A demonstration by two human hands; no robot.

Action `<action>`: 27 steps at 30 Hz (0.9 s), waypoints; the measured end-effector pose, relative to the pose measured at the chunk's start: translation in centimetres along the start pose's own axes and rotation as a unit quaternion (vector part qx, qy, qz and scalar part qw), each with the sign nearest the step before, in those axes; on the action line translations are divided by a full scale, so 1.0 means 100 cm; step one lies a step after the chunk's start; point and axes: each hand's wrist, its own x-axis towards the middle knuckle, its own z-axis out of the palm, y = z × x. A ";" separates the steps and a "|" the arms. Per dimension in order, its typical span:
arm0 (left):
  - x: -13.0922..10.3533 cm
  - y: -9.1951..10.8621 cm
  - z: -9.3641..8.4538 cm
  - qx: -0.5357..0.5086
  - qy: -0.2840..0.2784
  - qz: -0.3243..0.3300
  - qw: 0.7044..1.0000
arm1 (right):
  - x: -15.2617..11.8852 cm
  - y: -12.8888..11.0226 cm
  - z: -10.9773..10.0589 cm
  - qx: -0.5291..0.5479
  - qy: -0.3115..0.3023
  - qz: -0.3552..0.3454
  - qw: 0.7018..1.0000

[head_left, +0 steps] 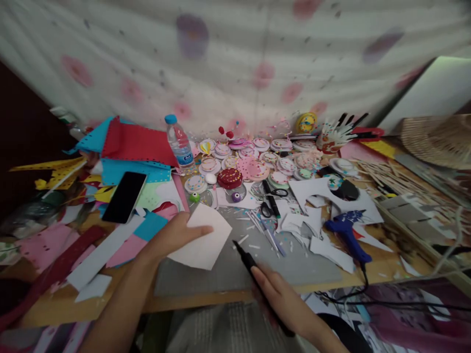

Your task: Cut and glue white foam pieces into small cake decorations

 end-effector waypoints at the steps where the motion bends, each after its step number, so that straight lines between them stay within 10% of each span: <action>1: -0.001 -0.005 -0.002 -0.073 0.006 -0.017 0.997 | -0.002 0.000 -0.004 0.017 0.006 -0.008 1.000; 11: -0.030 -0.041 0.039 -0.339 0.023 -0.102 0.935 | 0.014 -0.001 -0.009 0.143 0.073 -0.089 0.983; 21: -0.020 -0.062 0.042 -0.256 -0.025 0.026 0.966 | 0.047 -0.002 -0.024 0.097 0.108 -0.131 0.981; 27: 0.003 -0.044 0.023 -0.007 -0.093 0.097 0.991 | 0.042 -0.006 -0.037 0.071 0.129 -0.113 0.983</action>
